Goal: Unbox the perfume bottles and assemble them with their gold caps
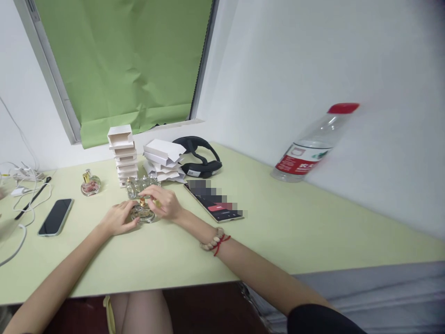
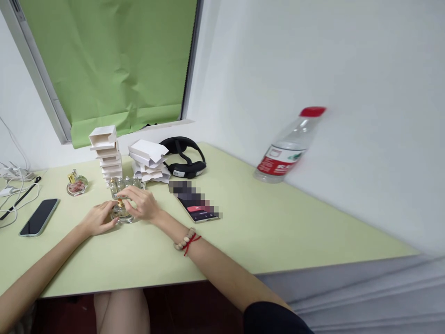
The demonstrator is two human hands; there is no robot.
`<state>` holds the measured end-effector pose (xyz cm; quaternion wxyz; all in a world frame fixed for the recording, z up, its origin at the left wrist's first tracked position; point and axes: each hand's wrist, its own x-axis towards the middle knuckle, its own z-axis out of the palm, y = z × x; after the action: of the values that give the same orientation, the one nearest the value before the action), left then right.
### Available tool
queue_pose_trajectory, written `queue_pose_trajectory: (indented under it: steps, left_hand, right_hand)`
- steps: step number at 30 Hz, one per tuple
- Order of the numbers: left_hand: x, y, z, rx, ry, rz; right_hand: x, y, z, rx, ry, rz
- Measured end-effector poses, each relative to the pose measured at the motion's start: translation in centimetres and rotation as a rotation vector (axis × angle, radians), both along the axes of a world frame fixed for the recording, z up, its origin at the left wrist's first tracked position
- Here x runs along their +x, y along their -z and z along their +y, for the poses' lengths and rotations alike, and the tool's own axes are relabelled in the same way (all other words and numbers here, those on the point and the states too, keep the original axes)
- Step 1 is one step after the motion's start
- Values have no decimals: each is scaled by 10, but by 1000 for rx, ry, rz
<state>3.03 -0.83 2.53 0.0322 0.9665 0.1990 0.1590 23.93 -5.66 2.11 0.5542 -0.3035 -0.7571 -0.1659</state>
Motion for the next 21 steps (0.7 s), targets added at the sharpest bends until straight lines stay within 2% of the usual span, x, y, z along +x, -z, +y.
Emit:
queue_pose_trajectory:
  steps: [5,9,15,21]
  left_hand:
    - [0,1,1,54,-41,-23]
    - [-1,3,2,79,-66,-19]
    - [0,2,2,95,-79,-4]
    - [0,3,1,99,-84,2]
  right_hand:
    - [22,4,9,-103,153,23]
    - [29,9,15,-180,200,-47]
    - [29,17,23,-297,238,-234]
    - [29,18,23,-347,194,-253]
